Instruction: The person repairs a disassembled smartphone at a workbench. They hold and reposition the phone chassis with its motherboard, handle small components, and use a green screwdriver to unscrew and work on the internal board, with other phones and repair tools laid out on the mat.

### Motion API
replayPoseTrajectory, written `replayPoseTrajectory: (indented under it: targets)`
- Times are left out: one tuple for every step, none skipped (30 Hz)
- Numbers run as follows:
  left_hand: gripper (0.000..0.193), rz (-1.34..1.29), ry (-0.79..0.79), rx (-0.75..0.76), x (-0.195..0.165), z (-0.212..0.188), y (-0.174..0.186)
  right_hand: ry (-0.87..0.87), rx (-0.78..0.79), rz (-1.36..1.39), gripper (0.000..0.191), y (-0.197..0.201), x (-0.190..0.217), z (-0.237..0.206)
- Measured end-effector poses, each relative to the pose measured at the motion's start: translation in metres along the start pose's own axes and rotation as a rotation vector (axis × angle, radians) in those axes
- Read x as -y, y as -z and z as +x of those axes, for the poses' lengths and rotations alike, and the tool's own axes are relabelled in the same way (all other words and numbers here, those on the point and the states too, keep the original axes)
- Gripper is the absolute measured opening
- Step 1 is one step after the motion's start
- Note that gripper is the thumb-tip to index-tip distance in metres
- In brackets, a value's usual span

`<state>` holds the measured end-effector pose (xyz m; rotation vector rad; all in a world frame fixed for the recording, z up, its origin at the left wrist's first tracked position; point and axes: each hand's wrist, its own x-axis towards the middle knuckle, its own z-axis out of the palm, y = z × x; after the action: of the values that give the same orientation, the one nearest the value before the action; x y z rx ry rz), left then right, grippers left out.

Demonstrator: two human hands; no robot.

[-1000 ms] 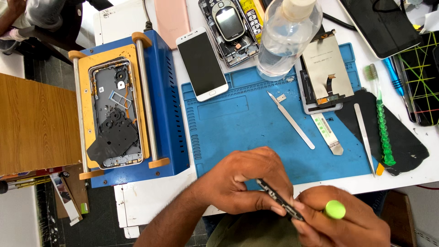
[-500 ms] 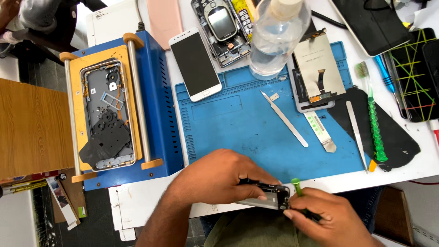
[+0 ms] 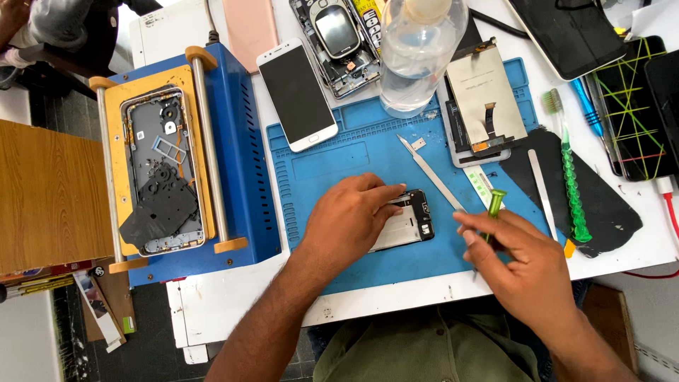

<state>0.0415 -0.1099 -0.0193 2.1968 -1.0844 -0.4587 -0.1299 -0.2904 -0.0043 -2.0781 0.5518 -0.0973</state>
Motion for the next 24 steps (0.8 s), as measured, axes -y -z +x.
replayPoseTrajectory:
  targets:
    - [0.026,0.039,-0.029,-0.020,0.001,-0.001,-0.003,0.009,-0.004,0.097,0.034,-0.002,-0.004,0.001]
    - [0.025,0.075,-0.079,-0.086,0.001,-0.004,-0.005,0.042,-0.020,0.156,0.035,-0.004,-0.008,0.000]
    - [0.025,0.110,-0.130,-0.150,0.000,-0.006,-0.007,0.074,-0.036,0.214,0.036,-0.006,-0.012,-0.001]
    - [0.025,0.142,-0.181,-0.212,-0.001,-0.008,-0.009,0.102,-0.053,0.271,0.037,-0.007,-0.016,-0.003]
    - [0.019,0.110,-0.209,-0.176,-0.003,-0.010,-0.010,0.120,-0.071,0.298,0.037,-0.008,-0.021,-0.004]
    - [0.013,0.080,-0.234,-0.141,-0.004,-0.011,-0.012,0.140,-0.087,0.326,0.037,-0.009,-0.025,-0.006]
    - [0.008,0.051,-0.260,-0.105,-0.006,-0.011,-0.013,0.159,-0.103,0.354,0.037,-0.009,-0.029,-0.007]
    - [0.009,0.046,-0.291,-0.080,-0.009,-0.012,-0.015,0.173,-0.123,0.384,0.036,-0.009,-0.033,-0.008]
    - [0.010,0.040,-0.318,-0.054,-0.013,-0.013,-0.017,0.185,-0.141,0.414,0.035,-0.009,-0.036,-0.008]
    - [0.010,0.034,-0.347,-0.027,-0.017,-0.015,-0.020,0.196,-0.161,0.443,0.035,-0.008,-0.039,-0.010]
    - [0.010,0.054,-0.341,-0.005,-0.019,-0.015,-0.021,0.198,-0.158,0.442,0.035,-0.008,-0.041,-0.011]
    - [0.010,0.075,-0.336,0.016,-0.022,-0.015,-0.023,0.203,-0.155,0.439,0.035,-0.007,-0.043,-0.012]
    - [0.010,0.096,-0.328,0.036,-0.024,-0.015,-0.024,0.207,-0.149,0.438,0.036,-0.006,-0.044,-0.012]
    - [0.010,0.097,-0.329,0.035,-0.025,-0.014,-0.025,0.208,-0.151,0.440,0.036,-0.006,-0.045,-0.012]
    - [0.010,0.097,-0.332,0.034,-0.025,-0.014,-0.025,0.208,-0.154,0.442,0.035,-0.006,-0.045,-0.013]
    - [0.011,0.096,-0.333,0.034,-0.026,-0.014,-0.025,0.207,-0.155,0.443,0.035,-0.005,-0.045,-0.013]
    - [0.010,0.112,-0.352,0.031,-0.026,-0.013,-0.025,0.204,-0.148,0.438,0.035,-0.004,-0.045,-0.013]
    - [0.009,0.129,-0.371,0.027,-0.026,-0.012,-0.025,0.201,-0.141,0.432,0.035,-0.004,-0.045,-0.013]
    - [0.010,0.145,-0.389,0.024,-0.026,-0.012,-0.025,0.199,-0.132,0.428,0.035,-0.003,-0.044,-0.014]
    - [0.012,0.155,-0.393,0.029,-0.025,-0.013,-0.025,0.199,-0.135,0.426,0.035,-0.003,-0.044,-0.014]
    - [0.014,0.165,-0.399,0.033,-0.025,-0.014,-0.024,0.199,-0.139,0.422,0.034,-0.002,-0.043,-0.015]
    - [0.017,0.173,-0.405,0.038,-0.024,-0.015,-0.024,0.198,-0.143,0.418,0.034,-0.002,-0.043,-0.016]
    - [0.018,0.184,-0.424,0.033,-0.023,-0.015,-0.023,0.194,-0.141,0.425,0.034,-0.002,-0.042,-0.016]
    - [0.019,0.196,-0.442,0.028,-0.023,-0.015,-0.023,0.191,-0.138,0.432,0.034,-0.002,-0.042,-0.017]
